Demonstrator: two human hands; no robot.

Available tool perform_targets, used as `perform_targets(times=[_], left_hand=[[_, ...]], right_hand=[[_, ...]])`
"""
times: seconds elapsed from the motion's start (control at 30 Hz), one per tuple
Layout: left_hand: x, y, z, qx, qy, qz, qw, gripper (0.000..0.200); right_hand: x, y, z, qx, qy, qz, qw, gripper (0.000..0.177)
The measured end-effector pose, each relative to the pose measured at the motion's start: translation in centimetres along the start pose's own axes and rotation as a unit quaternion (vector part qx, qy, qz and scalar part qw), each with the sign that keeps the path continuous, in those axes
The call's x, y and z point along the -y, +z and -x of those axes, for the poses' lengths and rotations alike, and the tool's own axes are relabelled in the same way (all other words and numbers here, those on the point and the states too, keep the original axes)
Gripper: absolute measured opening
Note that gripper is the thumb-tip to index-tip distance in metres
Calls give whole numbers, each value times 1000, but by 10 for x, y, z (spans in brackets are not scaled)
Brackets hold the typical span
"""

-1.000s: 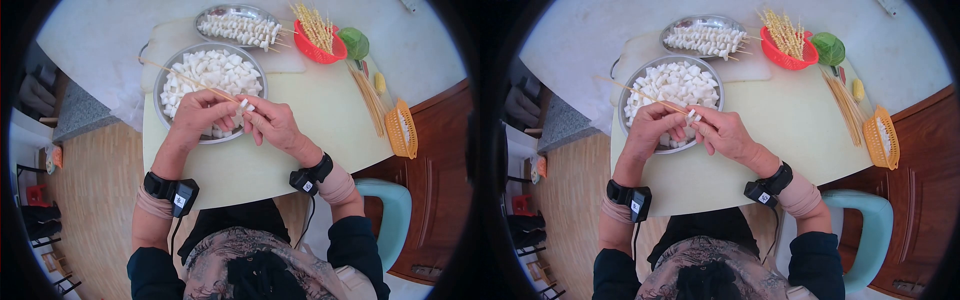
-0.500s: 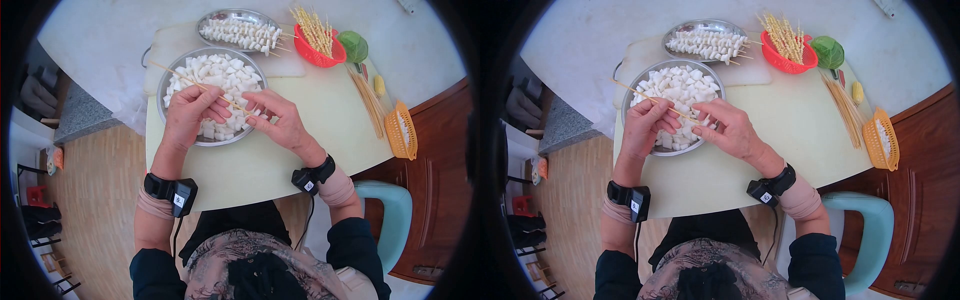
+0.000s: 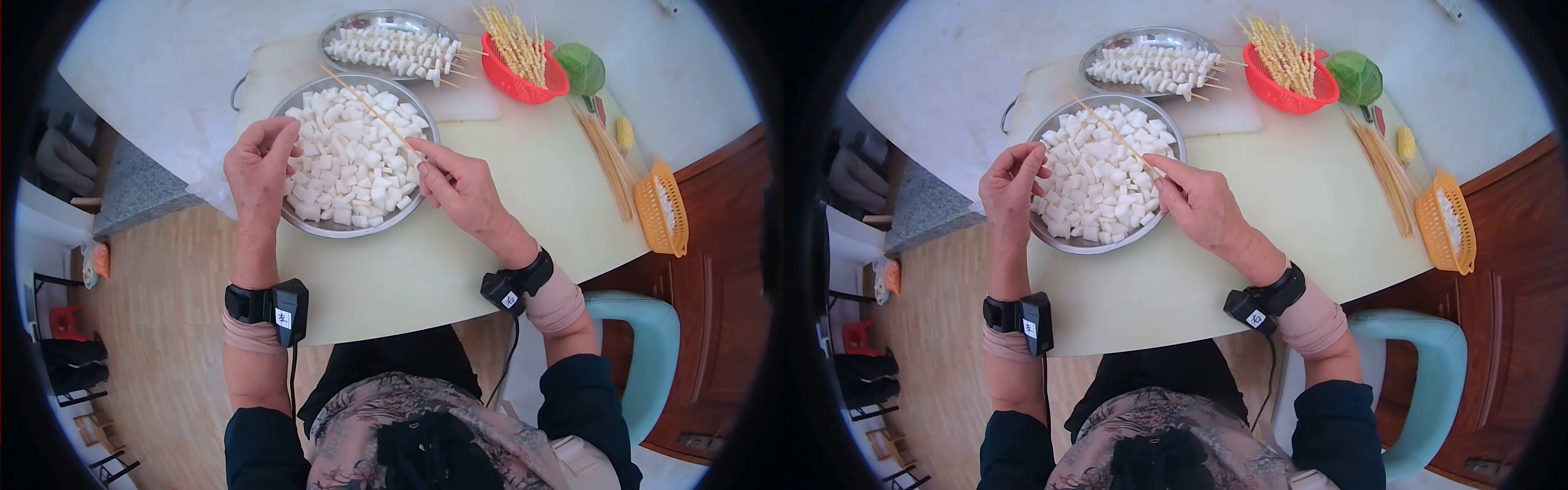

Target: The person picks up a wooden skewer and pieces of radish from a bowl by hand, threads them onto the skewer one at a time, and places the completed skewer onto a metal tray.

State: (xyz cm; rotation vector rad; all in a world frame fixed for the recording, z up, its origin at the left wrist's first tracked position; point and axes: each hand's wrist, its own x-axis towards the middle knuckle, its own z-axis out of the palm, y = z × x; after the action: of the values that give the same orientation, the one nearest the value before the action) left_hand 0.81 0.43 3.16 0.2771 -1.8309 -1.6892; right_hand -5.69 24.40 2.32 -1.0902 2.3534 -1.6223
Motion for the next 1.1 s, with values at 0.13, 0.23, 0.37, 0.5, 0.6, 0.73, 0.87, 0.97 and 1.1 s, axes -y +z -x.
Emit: perform_targets(times=[0.13, 0.23, 0.37, 0.5, 0.6, 0.73, 0.87, 0.97, 1.1], left_hand=[[14, -2, -5, -16, 94, -137, 986, 12], [11, 1, -4, 23, 183, -217, 959, 15], [15, 6, -7, 63, 251, -312, 914, 20], [8, 15, -16, 75, 302, -367, 876, 20], [8, 23, -24, 89, 299, -395, 864, 21], [8, 33, -34, 79, 228, -463, 853, 18], [18, 24, -41, 67, 145, -399, 903, 15], [15, 16, -27, 12, 169, -338, 926, 13], [18, 0, -15, -29, 40, -132, 990, 11]], right_hand=[[-8, 0, -1, -26, -42, 67, 997, 33], [-4, -6, -2, -28, -19, 99, 994, 32], [-5, -16, -4, 2, -21, 186, 982, 29], [-6, -19, -5, 32, -25, 202, 978, 28], [-4, -20, -4, 41, -43, 193, 979, 28], [-6, -16, -3, 33, -63, 178, 982, 28], [-3, -18, -4, 40, -64, 180, 981, 29], [0, -15, -3, 17, -80, 176, 981, 29], [1, -9, -1, -14, -128, 139, 982, 31]])
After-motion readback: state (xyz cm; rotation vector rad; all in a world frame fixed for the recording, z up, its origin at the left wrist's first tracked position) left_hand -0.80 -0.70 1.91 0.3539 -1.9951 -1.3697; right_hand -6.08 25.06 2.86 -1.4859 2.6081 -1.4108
